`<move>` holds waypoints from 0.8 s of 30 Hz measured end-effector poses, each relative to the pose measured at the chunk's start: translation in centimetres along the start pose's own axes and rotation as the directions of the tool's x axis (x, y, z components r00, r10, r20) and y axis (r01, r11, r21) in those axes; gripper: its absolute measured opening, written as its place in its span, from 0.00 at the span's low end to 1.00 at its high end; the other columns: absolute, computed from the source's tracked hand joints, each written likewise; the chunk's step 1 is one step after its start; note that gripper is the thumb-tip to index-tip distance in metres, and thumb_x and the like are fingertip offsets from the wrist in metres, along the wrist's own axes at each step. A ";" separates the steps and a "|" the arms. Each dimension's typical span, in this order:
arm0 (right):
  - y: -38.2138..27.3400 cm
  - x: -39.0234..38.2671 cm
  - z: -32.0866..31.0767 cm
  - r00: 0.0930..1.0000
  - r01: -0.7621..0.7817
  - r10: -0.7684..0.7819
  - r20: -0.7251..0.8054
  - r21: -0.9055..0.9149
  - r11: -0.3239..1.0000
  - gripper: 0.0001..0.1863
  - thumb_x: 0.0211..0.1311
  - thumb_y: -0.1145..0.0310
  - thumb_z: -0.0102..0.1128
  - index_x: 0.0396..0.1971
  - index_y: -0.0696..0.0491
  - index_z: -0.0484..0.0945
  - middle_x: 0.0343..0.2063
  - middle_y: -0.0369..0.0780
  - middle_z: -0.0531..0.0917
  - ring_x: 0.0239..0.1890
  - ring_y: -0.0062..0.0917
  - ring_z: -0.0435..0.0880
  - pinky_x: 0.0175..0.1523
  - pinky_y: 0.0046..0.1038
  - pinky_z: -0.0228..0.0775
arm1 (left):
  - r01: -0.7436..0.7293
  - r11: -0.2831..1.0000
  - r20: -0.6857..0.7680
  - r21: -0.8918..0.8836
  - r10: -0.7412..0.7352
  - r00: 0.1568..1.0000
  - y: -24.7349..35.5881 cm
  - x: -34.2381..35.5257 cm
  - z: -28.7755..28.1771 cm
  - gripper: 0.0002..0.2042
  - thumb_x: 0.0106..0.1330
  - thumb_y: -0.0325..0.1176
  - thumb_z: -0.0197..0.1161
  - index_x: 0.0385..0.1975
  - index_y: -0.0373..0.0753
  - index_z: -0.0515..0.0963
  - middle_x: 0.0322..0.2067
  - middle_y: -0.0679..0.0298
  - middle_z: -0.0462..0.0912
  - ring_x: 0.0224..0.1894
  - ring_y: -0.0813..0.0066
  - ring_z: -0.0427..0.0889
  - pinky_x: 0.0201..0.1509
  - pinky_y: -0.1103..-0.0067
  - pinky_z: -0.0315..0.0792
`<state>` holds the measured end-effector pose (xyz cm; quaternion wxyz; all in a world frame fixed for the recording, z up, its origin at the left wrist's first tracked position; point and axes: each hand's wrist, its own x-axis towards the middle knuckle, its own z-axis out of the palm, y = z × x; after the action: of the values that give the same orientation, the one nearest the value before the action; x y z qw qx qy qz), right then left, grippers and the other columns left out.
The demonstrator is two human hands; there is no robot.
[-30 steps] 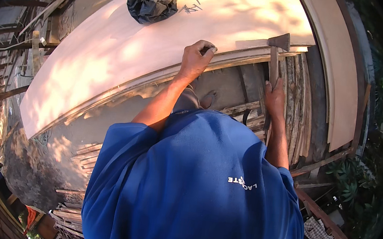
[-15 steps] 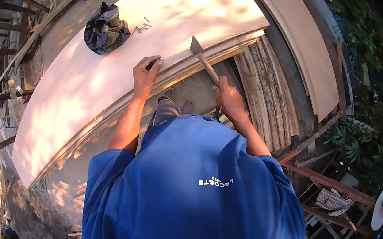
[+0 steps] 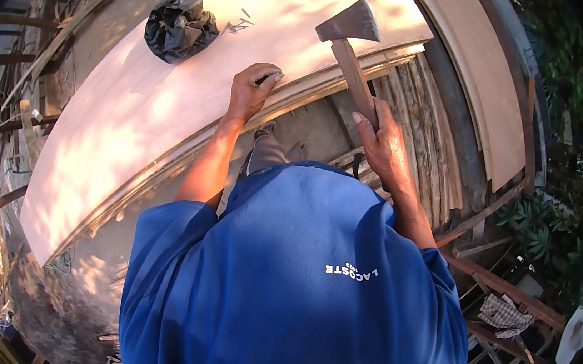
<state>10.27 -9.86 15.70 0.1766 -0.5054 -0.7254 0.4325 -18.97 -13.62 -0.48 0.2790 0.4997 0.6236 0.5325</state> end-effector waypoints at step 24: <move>3.3 2.9 4.5 0.960 0.101 0.070 0.271 -0.569 0.816 0.20 0.68 0.67 0.66 0.54 0.56 0.70 0.34 0.53 0.86 0.37 0.54 0.86 0.37 0.47 0.78 | -0.249 0.628 0.058 0.737 0.308 0.949 -2.0 7.3 -7.0 0.21 0.70 0.31 0.61 0.62 0.35 0.78 0.69 0.54 0.74 0.73 0.52 0.68 0.77 0.62 0.62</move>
<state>7.79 -8.97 10.01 -0.0855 -0.4631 -0.8437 0.2575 -28.28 -9.48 0.96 -0.0549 0.6396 0.7095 0.2907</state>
